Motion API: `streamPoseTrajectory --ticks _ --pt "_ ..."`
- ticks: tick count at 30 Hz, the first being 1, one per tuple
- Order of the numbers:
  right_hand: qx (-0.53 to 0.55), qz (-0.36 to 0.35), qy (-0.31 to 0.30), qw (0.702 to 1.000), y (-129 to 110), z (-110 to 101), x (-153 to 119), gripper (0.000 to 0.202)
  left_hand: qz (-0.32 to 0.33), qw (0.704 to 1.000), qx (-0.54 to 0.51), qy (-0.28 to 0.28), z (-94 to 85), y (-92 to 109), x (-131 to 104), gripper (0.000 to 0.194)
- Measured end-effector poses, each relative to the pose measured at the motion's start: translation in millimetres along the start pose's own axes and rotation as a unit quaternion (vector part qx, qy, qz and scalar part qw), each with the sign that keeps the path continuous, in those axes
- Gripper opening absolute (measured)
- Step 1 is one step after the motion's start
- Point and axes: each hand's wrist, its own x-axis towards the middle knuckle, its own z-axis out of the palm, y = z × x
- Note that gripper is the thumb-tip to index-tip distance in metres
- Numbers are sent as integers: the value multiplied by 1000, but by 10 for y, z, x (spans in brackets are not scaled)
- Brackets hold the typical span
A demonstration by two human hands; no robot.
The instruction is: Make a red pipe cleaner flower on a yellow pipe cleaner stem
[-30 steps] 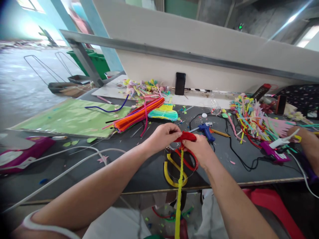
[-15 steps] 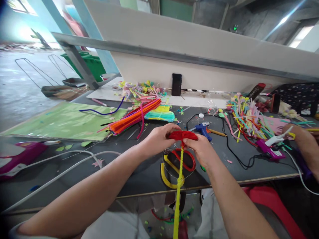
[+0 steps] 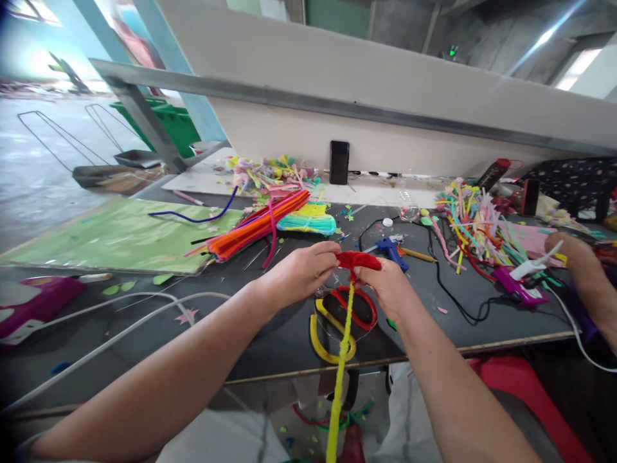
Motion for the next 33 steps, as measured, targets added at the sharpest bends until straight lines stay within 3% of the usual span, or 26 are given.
streamPoseTrajectory --ticks 3,6,8,10,12,20,26,33 --pt "-9 -1 -3 1000 13 0 5 24 -3 998 -51 25 20 -22 16 18" --pt "-7 -3 -9 1000 21 15 6 26 -82 984 -148 55 42 -24 48 13" --pt "-7 -9 -19 1000 24 37 -4 25 -163 950 -261 61 57 -11 68 26" --pt "-11 -7 -30 999 28 64 -21 24 -225 896 -379 44 74 8 77 37" --pt "-9 4 -41 999 34 83 -38 26 -262 853 -451 17 91 25 76 34" --pt "48 41 -111 992 40 -21 -20 25 -308 798 -518 4 76 8 60 26" --pt "18 64 -80 995 34 29 -18 35 -321 783 -533 2 84 31 75 28" --pt "-28 44 -59 997 67 64 1 38 -316 771 -553 -10 105 50 79 25"
